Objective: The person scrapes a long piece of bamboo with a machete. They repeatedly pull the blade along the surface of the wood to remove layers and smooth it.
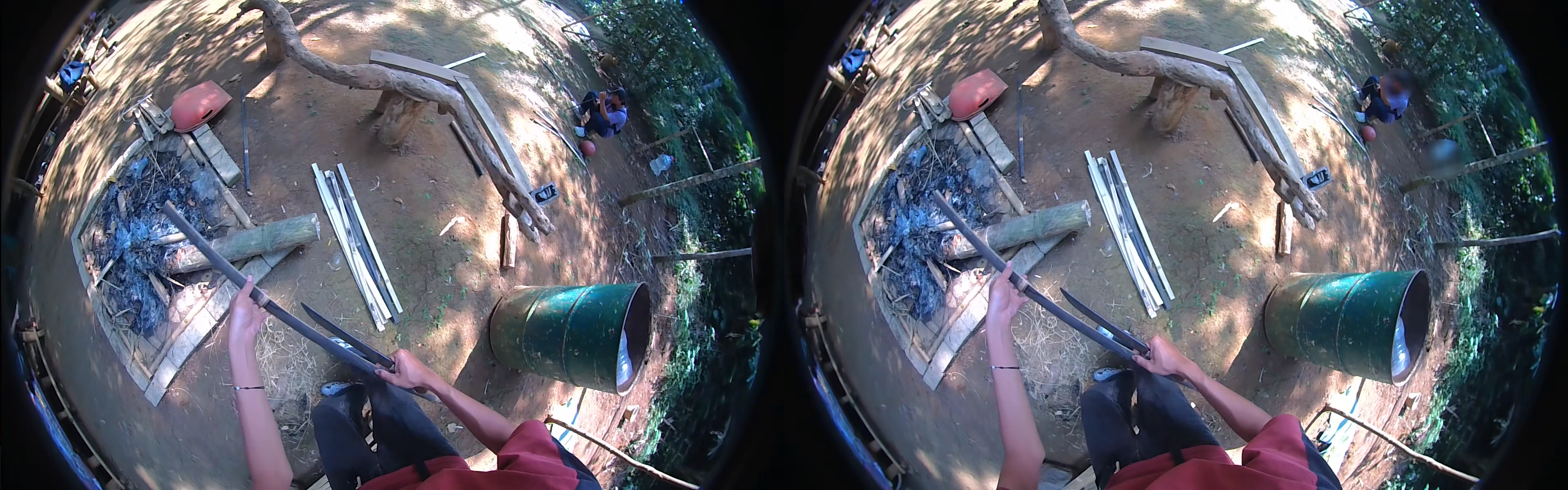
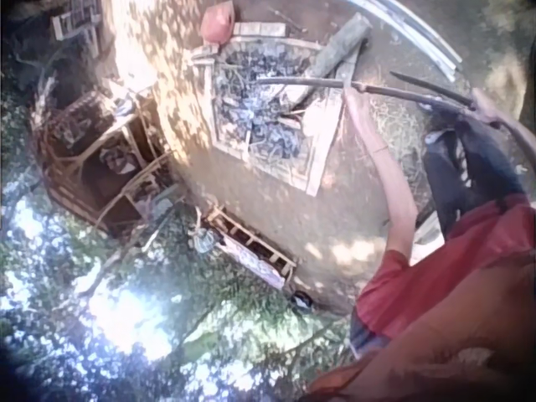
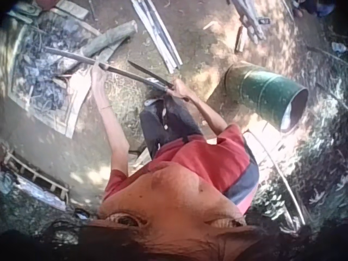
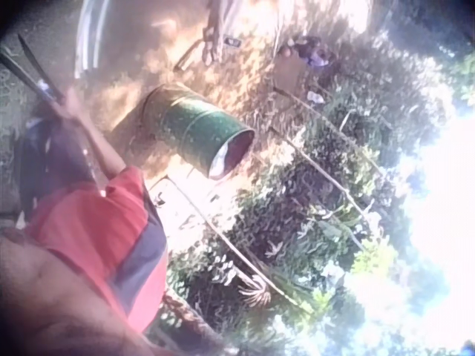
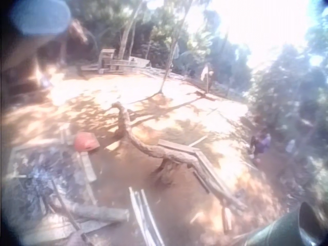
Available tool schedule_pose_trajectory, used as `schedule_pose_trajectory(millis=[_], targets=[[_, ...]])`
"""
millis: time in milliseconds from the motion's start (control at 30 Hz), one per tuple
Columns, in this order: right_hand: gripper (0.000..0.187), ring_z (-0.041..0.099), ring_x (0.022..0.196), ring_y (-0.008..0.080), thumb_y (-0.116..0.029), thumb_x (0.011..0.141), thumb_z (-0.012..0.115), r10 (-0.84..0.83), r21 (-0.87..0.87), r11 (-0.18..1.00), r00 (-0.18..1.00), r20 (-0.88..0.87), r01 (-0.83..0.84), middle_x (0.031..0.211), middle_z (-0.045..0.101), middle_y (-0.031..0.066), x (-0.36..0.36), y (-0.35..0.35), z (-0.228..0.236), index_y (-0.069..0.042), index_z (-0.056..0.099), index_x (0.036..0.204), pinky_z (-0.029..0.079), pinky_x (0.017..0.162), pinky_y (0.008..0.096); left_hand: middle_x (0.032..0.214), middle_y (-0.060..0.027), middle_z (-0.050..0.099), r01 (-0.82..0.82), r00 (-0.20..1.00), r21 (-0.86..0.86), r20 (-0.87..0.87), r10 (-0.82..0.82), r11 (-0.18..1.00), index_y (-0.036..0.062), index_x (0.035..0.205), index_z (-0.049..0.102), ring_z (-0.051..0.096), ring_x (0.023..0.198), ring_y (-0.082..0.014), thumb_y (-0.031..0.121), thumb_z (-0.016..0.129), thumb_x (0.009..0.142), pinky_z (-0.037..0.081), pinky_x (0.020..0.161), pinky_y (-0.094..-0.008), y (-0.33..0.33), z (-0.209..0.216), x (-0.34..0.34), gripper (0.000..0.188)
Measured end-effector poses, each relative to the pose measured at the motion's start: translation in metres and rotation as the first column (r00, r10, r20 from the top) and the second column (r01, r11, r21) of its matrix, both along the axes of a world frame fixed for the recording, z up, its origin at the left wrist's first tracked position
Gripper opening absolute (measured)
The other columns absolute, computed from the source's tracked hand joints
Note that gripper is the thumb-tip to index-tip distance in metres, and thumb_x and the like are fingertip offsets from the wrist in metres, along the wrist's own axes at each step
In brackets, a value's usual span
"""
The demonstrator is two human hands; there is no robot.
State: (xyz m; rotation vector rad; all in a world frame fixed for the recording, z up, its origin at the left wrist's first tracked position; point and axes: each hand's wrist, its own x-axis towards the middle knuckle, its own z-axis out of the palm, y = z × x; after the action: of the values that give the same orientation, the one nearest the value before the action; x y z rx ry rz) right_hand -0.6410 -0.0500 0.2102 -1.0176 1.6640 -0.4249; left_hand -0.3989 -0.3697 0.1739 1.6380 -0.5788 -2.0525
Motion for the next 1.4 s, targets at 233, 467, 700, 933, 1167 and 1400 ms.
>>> schedule_pose_trajectory(millis=[233, 467, 700, 933, 1167, 1400], targets=[[0.033, 0.044, 0.044, 0.0224, -0.026, 0.085, 0.068, -0.095, -0.041, 0.995, 0.992, -0.083, 0.092, 0.051, 0.048, 0.0175, -0.007, 0.028, -0.01, 0.007, 0.065, 0.082, 0.042, 0.05, 0.0421, 0.122, -0.0291, 0.056, 0.054, 0.973, 0.045, 0.221, -0.063, 0.998, 0.0001, 0.144, 0.026, 0.058, 0.11, -0.0353, 0.055, 0.05, 0.092, 0.046, 0.094, -0.0536, 0.036, -0.043, -0.006, 0.079], [0.038, 0.044, 0.043, 0.0168, -0.026, 0.08, 0.072, -0.192, 0.012, 0.979, 0.937, -0.293, 0.204, 0.048, 0.045, 0.0157, -0.042, 0.066, -0.061, 0.006, 0.058, 0.066, 0.039, 0.044, 0.0409, 0.095, -0.0221, 0.067, 0.204, 0.875, 0.289, 0.375, -0.306, 0.936, 0.0028, 0.122, 0.05, 0.065, 0.084, -0.0291, 0.049, 0.044, 0.093, 0.053, 0.066, -0.0433, 0.217, -0.154, 0.127, 0.055], [0.034, 0.046, 0.046, 0.0101, -0.025, 0.078, 0.072, -0.389, -0.046, 0.919, 0.884, -0.26, 0.391, 0.048, 0.048, 0.0044, -0.066, 0.059, -0.089, 0.004, 0.06, 0.067, 0.039, 0.043, 0.0357, 0.079, -0.0145, 0.067, 0.272, 0.762, 0.446, 0.442, -0.474, 0.853, 0.0038, 0.097, 0.057, 0.065, 0.067, -0.0243, 0.02, 0.061, 0.088, 0.052, 0.052, -0.0389, 0.388, -0.162, 0.223, 0.019], [0.034, 0.052, 0.045, 0.0124, -0.021, 0.078, 0.072, -0.418, -0.152, 0.908, 0.851, -0.318, 0.389, 0.051, 0.056, 0.0076, -0.09, 0.038, -0.152, 0.007, 0.06, 0.062, 0.043, 0.042, 0.0358, 0.075, -0.0123, 0.066, 0.381, 0.578, 0.14, 0.736, -0.353, 0.914, 0.0017, 0.089, 0.058, 0.072, 0.074, -0.0274, 0.004, 0.057, 0.088, 0.054, 0.068, -0.0357, 0.452, -0.186, 0.254, 0.002], [0.037, 0.057, 0.045, 0.0132, -0.022, 0.08, 0.073, -0.469, -0.071, 0.88, 0.836, -0.285, 0.469, 0.051, 0.06, 0.0067, -0.113, -0.026, -0.21, 0.003, 0.061, 0.055, 0.046, 0.044, 0.0338, 0.073, -0.0155, 0.067, 0.278, 0.753, 0.062, 0.605, -0.258, 0.958, -0.0017, 0.094, 0.052, 0.071, 0.065, -0.0239, 0.01, 0.05, 0.096, 0.051, 0.056, -0.032, 0.422, -0.111, 0.196, 0.012], [0.031, 0.069, 0.054, 0.0209, -0.021, 0.073, 0.072, -0.357, 0.265, 0.837, 0.846, -0.397, 0.478, 0.054, 0.065, 0.0134, -0.114, -0.042, -0.225, 0.003, 0.065, 0.054, 0.056, 0.055, 0.0323, 0.074, -0.0144, 0.068, 0.258, 0.78, 0.174, 0.542, -0.311, 0.95, -0.0006, 0.099, 0.048, 0.07, 0.057, -0.0245, 0.012, 0.053, 0.095, 0.047, 0.043, -0.0307, 0.44, -0.096, 0.196, 0.014]])
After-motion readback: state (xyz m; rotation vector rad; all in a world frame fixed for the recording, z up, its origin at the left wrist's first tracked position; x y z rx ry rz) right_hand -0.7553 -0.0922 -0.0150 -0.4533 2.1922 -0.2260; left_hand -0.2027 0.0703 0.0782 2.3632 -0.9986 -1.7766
